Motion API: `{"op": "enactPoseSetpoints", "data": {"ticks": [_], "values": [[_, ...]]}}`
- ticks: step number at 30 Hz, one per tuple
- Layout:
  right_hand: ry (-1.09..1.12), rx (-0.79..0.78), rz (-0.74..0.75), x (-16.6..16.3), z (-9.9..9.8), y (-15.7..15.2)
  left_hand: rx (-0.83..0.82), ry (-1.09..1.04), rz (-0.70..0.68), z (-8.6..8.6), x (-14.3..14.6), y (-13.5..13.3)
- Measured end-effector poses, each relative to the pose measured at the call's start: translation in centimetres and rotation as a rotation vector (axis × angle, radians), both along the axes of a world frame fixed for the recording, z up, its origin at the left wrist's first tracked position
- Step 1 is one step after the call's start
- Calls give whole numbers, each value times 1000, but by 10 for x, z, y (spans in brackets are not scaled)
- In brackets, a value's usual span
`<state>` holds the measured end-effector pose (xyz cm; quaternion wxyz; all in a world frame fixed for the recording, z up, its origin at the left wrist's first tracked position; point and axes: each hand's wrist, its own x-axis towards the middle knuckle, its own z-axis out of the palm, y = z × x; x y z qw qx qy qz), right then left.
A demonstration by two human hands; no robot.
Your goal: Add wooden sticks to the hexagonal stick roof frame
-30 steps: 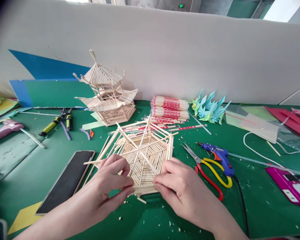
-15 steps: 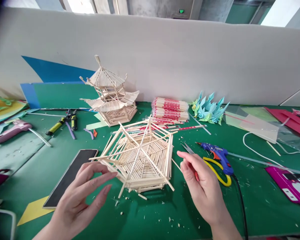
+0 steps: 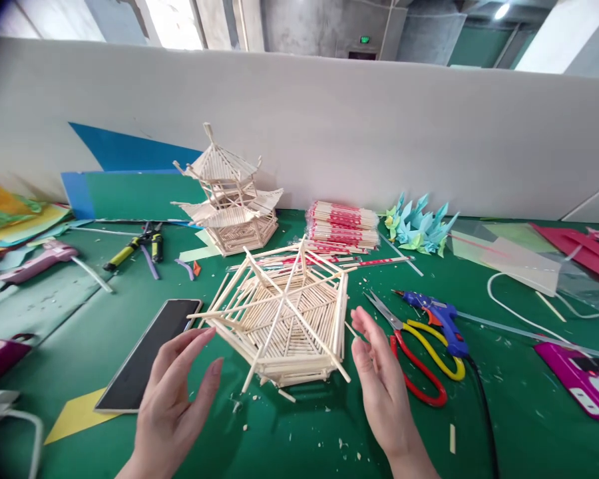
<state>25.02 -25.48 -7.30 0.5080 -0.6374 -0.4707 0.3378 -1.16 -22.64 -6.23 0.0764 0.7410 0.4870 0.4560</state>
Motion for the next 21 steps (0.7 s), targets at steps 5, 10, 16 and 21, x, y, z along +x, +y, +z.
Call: {"op": "enactPoseSetpoints", "data": {"ticks": [5,10,16,21], "values": [[152,-13,-2,-7,3,8,26,-171,128,-9,-3,2],[238,-31,-7,-18,11,11,-124,-403,133,-13,-5,14],[303,-51,-4,-24,20,14,-433,-682,24,-8,-4,25],[352,-23,15,-21,14,18,-550,-857,-5,-4,-3,26]]}}
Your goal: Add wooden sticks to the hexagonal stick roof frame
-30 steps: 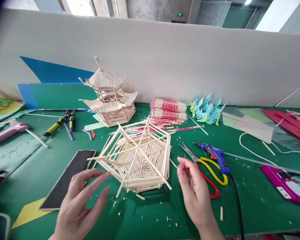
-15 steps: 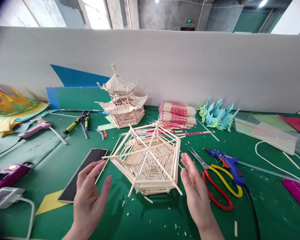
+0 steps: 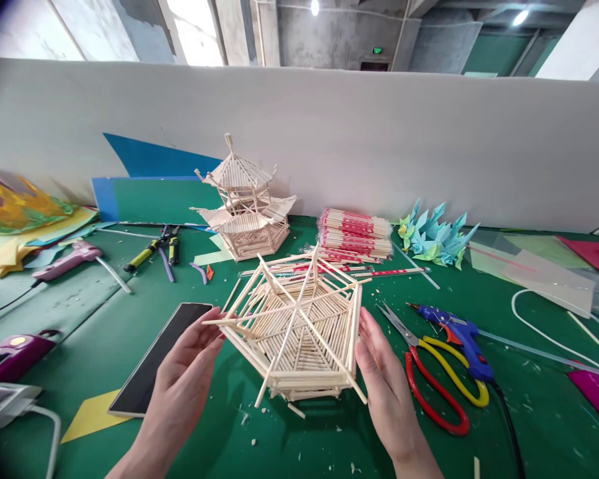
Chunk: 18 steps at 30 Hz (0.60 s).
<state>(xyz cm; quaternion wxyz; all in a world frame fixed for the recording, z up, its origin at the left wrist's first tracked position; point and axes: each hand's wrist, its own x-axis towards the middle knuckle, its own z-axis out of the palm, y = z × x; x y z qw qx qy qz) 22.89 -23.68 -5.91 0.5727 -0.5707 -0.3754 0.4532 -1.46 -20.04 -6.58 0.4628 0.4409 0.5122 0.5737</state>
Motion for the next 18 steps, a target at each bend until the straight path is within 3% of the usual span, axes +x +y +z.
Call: {"op": "enactPoseSetpoints", "data": {"ticks": [8,18], "values": [[-23,10,4,3,6,4,-84,-146,32,5,6,-6],[42,27,166,31,-11,20,-129,-174,84,3,12,-26]]}}
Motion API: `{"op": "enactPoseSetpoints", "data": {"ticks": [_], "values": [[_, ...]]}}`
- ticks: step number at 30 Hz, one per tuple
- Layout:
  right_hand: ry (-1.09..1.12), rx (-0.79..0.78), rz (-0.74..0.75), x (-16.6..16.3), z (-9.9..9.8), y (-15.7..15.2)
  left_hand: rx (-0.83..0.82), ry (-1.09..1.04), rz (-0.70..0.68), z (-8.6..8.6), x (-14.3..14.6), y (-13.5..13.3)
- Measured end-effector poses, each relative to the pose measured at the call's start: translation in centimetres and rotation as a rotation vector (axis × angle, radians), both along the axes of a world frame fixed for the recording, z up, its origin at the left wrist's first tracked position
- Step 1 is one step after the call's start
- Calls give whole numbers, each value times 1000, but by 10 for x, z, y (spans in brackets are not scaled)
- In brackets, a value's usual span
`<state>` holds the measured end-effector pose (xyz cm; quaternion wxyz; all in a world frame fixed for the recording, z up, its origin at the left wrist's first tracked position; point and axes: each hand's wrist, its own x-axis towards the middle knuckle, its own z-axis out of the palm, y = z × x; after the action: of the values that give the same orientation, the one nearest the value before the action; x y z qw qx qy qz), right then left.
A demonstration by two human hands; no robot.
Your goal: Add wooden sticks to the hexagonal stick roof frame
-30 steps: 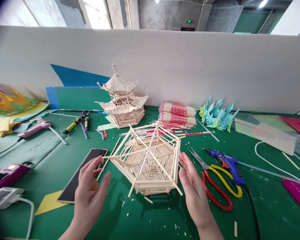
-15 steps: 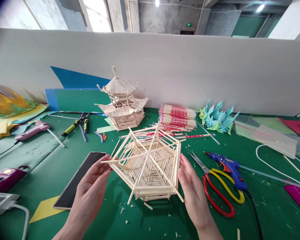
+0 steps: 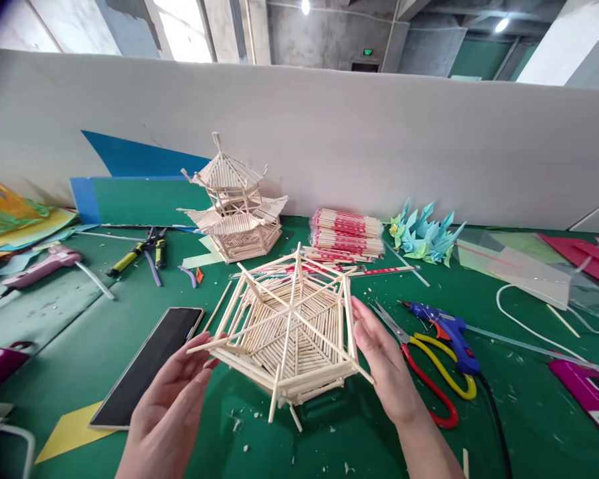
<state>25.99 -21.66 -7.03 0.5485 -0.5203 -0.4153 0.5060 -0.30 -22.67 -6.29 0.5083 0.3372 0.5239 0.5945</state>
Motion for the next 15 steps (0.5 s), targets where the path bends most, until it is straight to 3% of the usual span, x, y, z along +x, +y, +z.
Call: {"op": "enactPoseSetpoints", "data": {"ticks": [5,10,15], "values": [[8,2,39,9,3,12,23,7,94,1,11,-13],[27,-17,96,11,14,27,4,29,30,-3,14,-26],[51,-16,192,16,20,43,39,72,83,-4,23,-36]]}}
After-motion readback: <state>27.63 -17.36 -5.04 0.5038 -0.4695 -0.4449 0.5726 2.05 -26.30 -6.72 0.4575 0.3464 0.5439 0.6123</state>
